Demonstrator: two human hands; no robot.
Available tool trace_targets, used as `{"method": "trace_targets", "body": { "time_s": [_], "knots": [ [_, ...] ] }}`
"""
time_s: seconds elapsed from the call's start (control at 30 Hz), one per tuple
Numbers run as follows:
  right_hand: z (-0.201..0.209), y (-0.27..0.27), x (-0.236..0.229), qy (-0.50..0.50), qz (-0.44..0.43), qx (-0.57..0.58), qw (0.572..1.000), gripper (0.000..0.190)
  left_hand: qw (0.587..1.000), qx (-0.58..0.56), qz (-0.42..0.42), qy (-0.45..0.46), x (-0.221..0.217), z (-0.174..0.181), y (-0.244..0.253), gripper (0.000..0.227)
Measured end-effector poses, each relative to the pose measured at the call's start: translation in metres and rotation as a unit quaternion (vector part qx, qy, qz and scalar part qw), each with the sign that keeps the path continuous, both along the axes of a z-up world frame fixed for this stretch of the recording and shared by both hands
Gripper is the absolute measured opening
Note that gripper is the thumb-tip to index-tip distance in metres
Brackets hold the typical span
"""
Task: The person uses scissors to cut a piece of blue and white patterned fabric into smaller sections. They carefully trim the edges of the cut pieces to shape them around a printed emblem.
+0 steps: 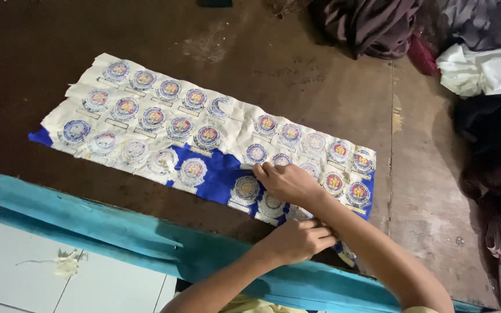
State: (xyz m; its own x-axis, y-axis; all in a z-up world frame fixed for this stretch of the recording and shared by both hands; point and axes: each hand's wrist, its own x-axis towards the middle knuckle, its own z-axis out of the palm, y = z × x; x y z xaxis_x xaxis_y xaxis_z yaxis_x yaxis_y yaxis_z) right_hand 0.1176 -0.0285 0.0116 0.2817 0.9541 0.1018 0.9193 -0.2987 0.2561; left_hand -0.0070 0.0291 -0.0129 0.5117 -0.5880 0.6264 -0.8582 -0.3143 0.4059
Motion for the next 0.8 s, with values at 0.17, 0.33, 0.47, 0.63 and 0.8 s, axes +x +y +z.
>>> {"method": "trace_targets", "body": {
  "time_s": [0.17, 0.33, 0.47, 0.63, 0.8],
  "knots": [
    [-0.001, -0.002, 0.001, 0.009, -0.006, 0.003, 1.000, 0.028, 1.000, 0.002, 0.002, 0.004, 0.000, 0.000, -0.001, 0.022],
    [0.005, -0.008, 0.000, -0.051, 0.015, 0.013, 0.998, 0.030, 1.000, -0.002, 0.022, -0.014, -0.001, 0.004, 0.000, 0.017],
    [0.001, -0.013, -0.001, -0.024, -0.002, 0.017, 1.000, 0.036, 1.000, 0.013, 0.020, -0.008, -0.002, 0.001, 0.000, 0.021],
    [0.001, -0.006, -0.002, -0.007, -0.010, 0.011, 1.000, 0.028, 1.000, 0.002, -0.005, 0.001, 0.001, 0.002, 0.000, 0.019],
    [-0.001, -0.003, -0.001, -0.015, -0.005, 0.008, 1.000, 0.032, 1.000, 0.004, -0.017, 0.011, 0.001, -0.003, -0.002, 0.018]
  ]
}}
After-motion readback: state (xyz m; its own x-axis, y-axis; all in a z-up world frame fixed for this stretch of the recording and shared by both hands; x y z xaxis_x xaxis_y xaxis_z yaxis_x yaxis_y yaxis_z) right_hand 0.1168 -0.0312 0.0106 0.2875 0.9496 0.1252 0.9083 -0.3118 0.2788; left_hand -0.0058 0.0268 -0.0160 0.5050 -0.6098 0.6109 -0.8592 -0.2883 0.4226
